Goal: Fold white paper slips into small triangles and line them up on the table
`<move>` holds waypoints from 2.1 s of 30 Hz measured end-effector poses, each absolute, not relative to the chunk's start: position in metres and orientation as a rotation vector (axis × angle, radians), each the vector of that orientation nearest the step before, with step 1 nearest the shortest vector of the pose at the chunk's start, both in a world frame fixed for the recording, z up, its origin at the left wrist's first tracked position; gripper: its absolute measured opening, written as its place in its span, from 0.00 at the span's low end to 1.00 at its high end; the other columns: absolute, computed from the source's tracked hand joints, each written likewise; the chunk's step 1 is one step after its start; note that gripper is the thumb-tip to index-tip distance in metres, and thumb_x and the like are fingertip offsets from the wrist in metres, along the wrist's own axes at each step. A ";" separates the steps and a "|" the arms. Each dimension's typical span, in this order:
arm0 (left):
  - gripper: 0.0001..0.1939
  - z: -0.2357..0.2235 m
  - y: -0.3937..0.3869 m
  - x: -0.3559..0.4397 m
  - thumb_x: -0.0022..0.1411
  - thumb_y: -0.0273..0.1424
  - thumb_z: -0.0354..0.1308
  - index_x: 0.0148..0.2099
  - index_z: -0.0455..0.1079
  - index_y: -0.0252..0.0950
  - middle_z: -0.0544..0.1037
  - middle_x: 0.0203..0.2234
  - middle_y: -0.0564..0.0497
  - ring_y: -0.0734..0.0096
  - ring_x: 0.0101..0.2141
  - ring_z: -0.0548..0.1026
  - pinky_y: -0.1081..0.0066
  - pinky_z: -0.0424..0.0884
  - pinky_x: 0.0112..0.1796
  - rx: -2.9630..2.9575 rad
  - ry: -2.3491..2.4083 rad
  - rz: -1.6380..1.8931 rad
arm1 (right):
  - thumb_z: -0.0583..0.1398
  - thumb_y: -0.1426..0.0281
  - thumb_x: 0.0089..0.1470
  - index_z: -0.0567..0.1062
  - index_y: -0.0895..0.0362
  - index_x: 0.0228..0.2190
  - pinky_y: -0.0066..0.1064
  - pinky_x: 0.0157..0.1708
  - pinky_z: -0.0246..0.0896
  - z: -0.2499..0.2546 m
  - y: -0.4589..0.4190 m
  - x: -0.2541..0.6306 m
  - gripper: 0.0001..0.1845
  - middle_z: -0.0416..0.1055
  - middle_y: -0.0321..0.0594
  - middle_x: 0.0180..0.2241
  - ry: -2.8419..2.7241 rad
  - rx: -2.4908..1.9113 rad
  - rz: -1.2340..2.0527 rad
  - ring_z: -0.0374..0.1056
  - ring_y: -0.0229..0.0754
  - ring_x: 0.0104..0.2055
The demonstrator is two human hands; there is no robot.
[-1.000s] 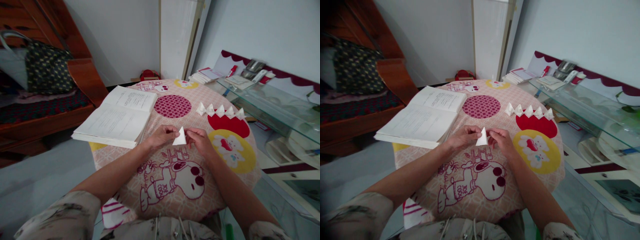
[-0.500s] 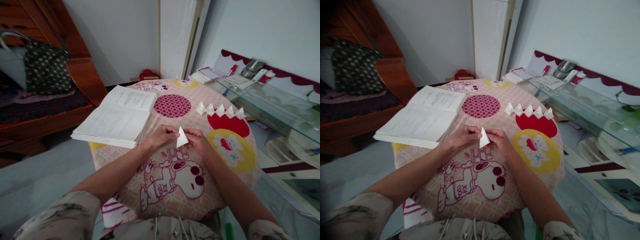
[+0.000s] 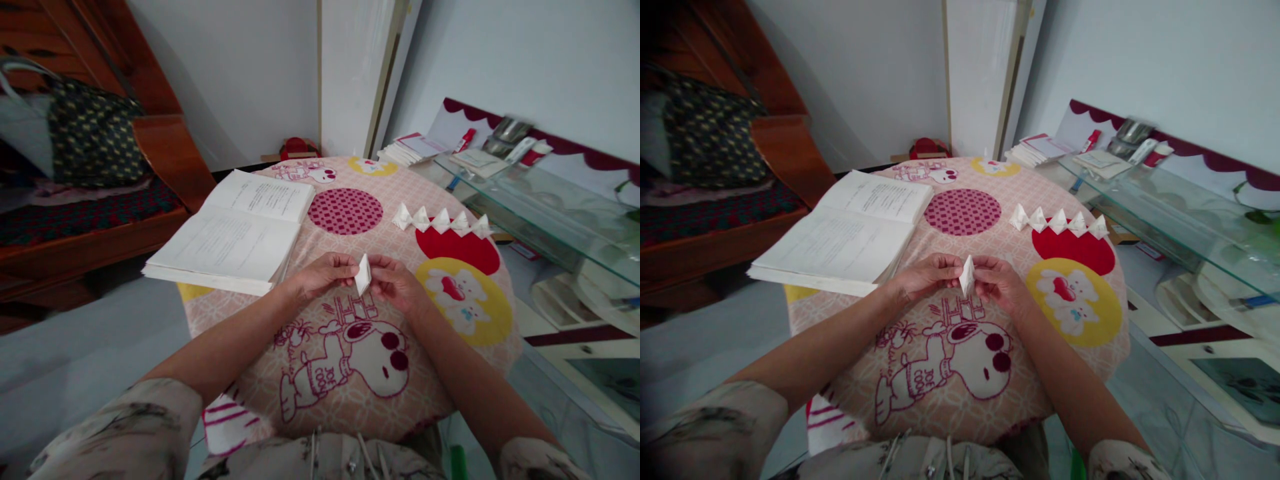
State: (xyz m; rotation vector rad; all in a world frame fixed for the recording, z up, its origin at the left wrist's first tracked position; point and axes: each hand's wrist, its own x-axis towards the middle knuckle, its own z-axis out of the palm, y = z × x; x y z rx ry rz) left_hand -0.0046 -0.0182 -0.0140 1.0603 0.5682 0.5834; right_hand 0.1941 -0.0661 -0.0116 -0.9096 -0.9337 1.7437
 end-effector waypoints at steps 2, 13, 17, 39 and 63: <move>0.19 -0.014 -0.018 -0.005 0.46 0.37 0.77 0.33 0.75 0.30 0.75 0.24 0.53 0.80 0.24 0.69 0.77 0.63 0.28 0.972 0.561 0.584 | 0.73 0.66 0.38 0.78 0.55 0.39 0.21 0.10 0.56 -0.012 -0.066 0.195 0.23 0.76 0.30 0.23 -0.928 -0.905 1.737 0.63 0.31 0.14; 0.36 -0.007 -0.028 0.002 0.47 0.29 0.75 0.59 0.71 0.37 0.75 0.30 0.54 0.77 0.29 0.71 0.74 0.63 0.30 1.212 0.511 0.858 | 0.72 0.67 0.43 0.78 0.53 0.43 0.24 0.19 0.68 -0.018 -0.062 0.196 0.23 0.77 0.30 0.24 -0.841 -0.933 1.586 0.68 0.34 0.19; 0.36 -0.002 -0.034 0.001 0.51 0.31 0.73 0.63 0.70 0.42 0.70 0.28 0.55 0.76 0.28 0.65 0.72 0.62 0.32 1.557 0.662 0.938 | 0.72 0.67 0.43 0.78 0.53 0.44 0.26 0.20 0.70 -0.022 -0.061 0.197 0.24 0.77 0.31 0.24 -0.821 -0.944 1.582 0.70 0.35 0.20; 0.11 -0.009 -0.027 0.001 0.56 0.35 0.70 0.37 0.81 0.33 0.82 0.32 0.47 0.72 0.31 0.77 0.73 0.72 0.34 1.522 0.761 1.030 | 0.68 0.56 0.48 0.80 0.57 0.30 0.28 0.19 0.70 -0.006 -0.073 0.180 0.16 0.77 0.37 0.20 -1.039 -1.117 1.251 0.72 0.39 0.19; 0.10 -0.006 -0.028 -0.002 0.56 0.35 0.69 0.32 0.81 0.32 0.82 0.26 0.48 0.76 0.24 0.73 0.75 0.67 0.27 1.406 0.841 0.926 | 0.66 0.61 0.49 0.81 0.57 0.29 0.30 0.22 0.70 -0.009 -0.075 0.179 0.11 0.76 0.37 0.19 -1.305 -1.270 0.902 0.72 0.41 0.19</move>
